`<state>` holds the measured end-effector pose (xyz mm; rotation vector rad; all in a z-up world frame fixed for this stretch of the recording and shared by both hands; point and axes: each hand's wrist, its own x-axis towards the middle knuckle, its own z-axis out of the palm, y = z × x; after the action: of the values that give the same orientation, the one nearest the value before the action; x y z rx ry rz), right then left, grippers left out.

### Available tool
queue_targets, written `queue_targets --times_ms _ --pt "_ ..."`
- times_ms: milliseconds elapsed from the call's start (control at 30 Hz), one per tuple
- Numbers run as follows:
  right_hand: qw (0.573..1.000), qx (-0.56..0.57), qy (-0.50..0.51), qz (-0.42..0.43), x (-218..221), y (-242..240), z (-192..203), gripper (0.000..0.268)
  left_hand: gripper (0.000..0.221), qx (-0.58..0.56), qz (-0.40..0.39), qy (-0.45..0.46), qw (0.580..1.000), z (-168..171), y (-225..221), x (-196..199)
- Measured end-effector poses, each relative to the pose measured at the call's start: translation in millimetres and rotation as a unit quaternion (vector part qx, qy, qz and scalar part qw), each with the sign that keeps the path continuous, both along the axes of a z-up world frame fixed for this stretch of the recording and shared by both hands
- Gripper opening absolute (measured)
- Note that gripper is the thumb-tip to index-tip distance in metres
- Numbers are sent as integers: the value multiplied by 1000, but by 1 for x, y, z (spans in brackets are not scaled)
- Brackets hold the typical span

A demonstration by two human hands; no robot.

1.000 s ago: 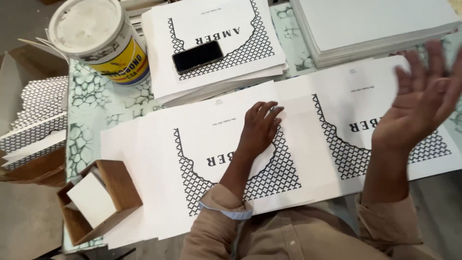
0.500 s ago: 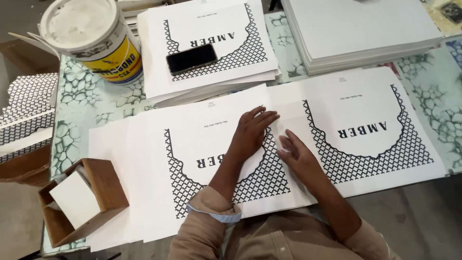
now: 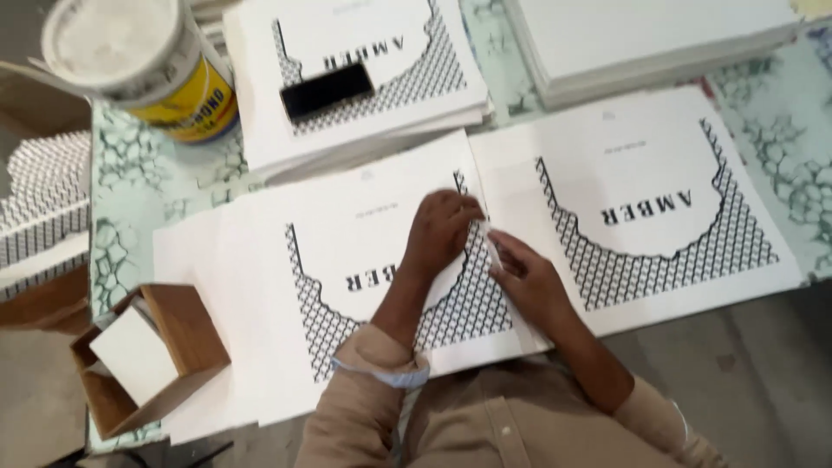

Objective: The person aligns and folds printed paper sheets on a table by hand, handling them one at a time and moving them into stacks.

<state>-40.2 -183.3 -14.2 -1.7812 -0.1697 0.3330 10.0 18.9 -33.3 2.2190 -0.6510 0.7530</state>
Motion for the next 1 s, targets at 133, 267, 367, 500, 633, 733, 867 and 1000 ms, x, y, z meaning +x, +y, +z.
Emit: queue_targets --times_ms 133,267,367,500,633,733,867,1000 --pt "997 -60 -34 -26 0 -1 14 57 24 -4 21 17 1000 17 -1 -2" --pt "996 -69 -47 -9 -5 -8 3 56 30 -18 16 18 1000 22 -2 -8" --pt "993 -69 -91 1 1 -12 -2 54 33 -24 3 35 999 24 -4 -2" --pt "988 -125 -86 7 -11 -11 5 46 30 32 29 56 997 10 -7 -2" --pt "984 -140 -106 15 -13 -10 1 44 34 43 71 74 994 10 -10 0" --pt "976 -142 -164 26 -15 -10 0 44 35 54 73 104 990 9 -11 0" --pt "977 -143 -159 25 -13 -8 0 42 38 63 63 117 989 5 -9 0" --pt "981 -133 -138 1 -19 -6 7 39 41 71 58 118 989 10 -9 -6"
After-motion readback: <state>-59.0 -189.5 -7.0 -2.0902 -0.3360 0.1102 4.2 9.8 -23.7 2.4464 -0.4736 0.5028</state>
